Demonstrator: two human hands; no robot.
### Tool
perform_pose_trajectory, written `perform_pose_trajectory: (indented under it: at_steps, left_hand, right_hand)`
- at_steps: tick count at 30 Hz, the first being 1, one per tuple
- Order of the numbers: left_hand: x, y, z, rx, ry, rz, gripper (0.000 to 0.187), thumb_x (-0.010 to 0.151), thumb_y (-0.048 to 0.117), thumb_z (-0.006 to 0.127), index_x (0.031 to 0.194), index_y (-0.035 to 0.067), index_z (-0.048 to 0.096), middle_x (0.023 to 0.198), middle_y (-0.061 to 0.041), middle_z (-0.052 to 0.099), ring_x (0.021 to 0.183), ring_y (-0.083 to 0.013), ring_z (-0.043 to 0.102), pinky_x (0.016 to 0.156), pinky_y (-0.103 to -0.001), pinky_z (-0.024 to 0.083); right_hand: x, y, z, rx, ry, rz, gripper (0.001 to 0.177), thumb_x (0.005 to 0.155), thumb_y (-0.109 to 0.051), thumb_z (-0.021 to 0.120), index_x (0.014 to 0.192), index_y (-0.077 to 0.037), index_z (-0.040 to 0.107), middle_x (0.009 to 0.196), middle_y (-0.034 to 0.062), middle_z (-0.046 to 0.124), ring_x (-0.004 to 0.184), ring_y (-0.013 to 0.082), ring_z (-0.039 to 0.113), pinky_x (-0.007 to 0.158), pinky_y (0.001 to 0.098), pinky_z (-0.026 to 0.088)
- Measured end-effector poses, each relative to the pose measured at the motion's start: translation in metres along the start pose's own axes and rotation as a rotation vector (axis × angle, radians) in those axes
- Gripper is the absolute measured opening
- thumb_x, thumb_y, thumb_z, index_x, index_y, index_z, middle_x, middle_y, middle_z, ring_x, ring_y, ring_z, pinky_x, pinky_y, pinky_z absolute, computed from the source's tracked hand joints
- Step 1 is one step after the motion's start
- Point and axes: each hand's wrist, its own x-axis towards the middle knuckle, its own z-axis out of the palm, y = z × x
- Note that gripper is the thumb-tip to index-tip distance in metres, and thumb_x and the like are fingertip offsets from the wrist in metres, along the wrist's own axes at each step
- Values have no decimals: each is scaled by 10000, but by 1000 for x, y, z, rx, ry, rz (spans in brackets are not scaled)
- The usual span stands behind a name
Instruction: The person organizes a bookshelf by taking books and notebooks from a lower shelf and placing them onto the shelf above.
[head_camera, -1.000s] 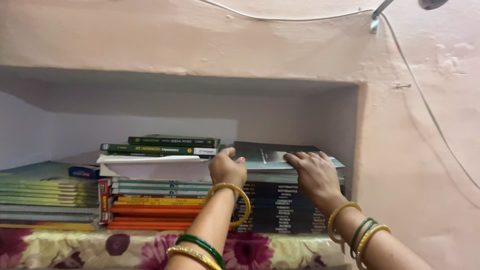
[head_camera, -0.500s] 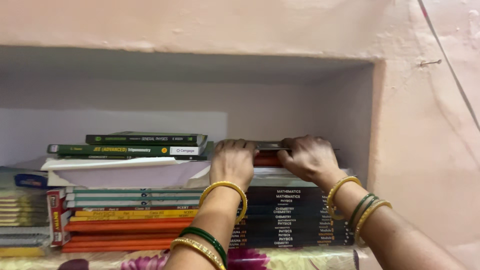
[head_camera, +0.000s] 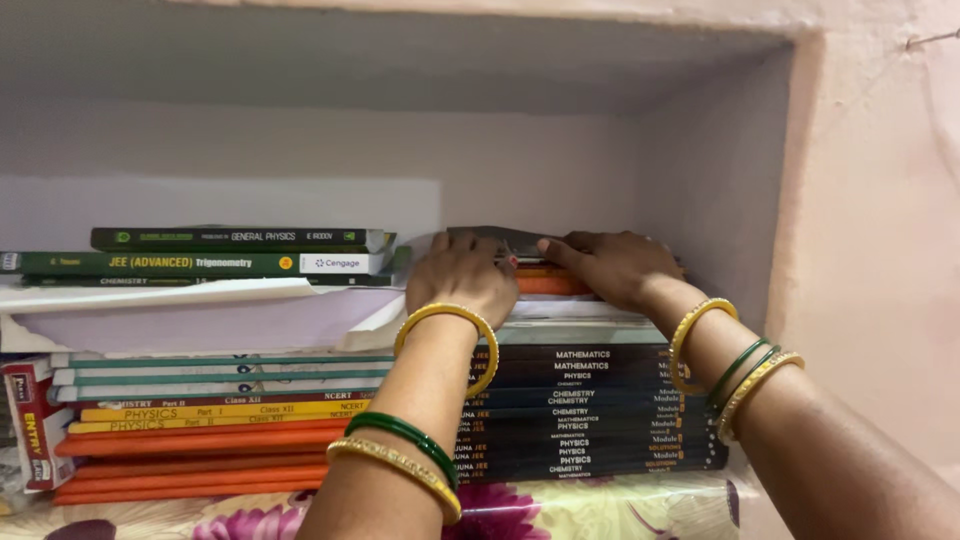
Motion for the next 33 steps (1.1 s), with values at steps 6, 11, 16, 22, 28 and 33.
perform_pose_trajectory:
  at_steps: [6, 11, 16, 22, 28, 33]
  left_hand:
    - [-3, -9, 17, 12, 423, 198, 546, 973, 404, 367, 1493, 252, 426, 1615, -19, 321, 1530, -236, 176, 1240, -433, 133]
    - [-1, -6, 10, 31, 119, 161, 580, 1020, 491, 261, 1574, 319, 276, 1668, 43, 193, 1556, -204, 104, 1267, -410, 97]
    - [2, -8, 13, 58, 53, 130, 601, 1003, 515, 279, 1580, 354, 229, 1685, 61, 135, 1560, -213, 63, 1260, -434, 58]
    - [5, -11, 21, 104, 417, 271, 696, 950, 514, 314, 1608, 306, 230, 1688, -43, 136, 1534, -287, 63, 1208, -506, 55]
    - [-7, -4, 7, 41, 66, 120, 542, 1017, 481, 367, 1509, 263, 434, 1534, -20, 454, 1457, -203, 370, 1254, -446, 215]
    - [-9, -4, 8, 16, 160, 139, 531, 991, 482, 411, 1453, 235, 496, 1457, -19, 522, 1380, -206, 444, 1181, -427, 317]
  right_hand:
    - [-13, 11, 8, 156, 366, -170, 645, 911, -704, 471, 1234, -217, 743, 1193, 77, 743, 1163, 330, 660, 1075, 490, 463]
    - [-12, 5, 3, 126, 259, -120, 644, 915, -713, 458, 1205, -231, 770, 1059, 78, 801, 1167, 338, 657, 1143, 463, 419]
    - [-20, 5, 2, 240, 267, -25, 633, 923, -690, 453, 1273, -237, 723, 1158, 85, 755, 1158, 319, 688, 1114, 453, 450]
    - [-10, 6, 4, 104, 121, -28, 639, 986, -662, 316, 1368, -280, 657, 1229, 91, 748, 1259, 340, 616, 1185, 488, 377]
    - [-16, 8, 9, 124, 451, -264, 663, 989, -636, 315, 1259, -186, 719, 1255, 72, 721, 1194, 305, 645, 1184, 528, 281]
    - [-18, 2, 7, 87, 204, -6, 634, 1025, -629, 310, 1288, -228, 726, 1194, 125, 761, 1201, 341, 653, 1146, 465, 419]
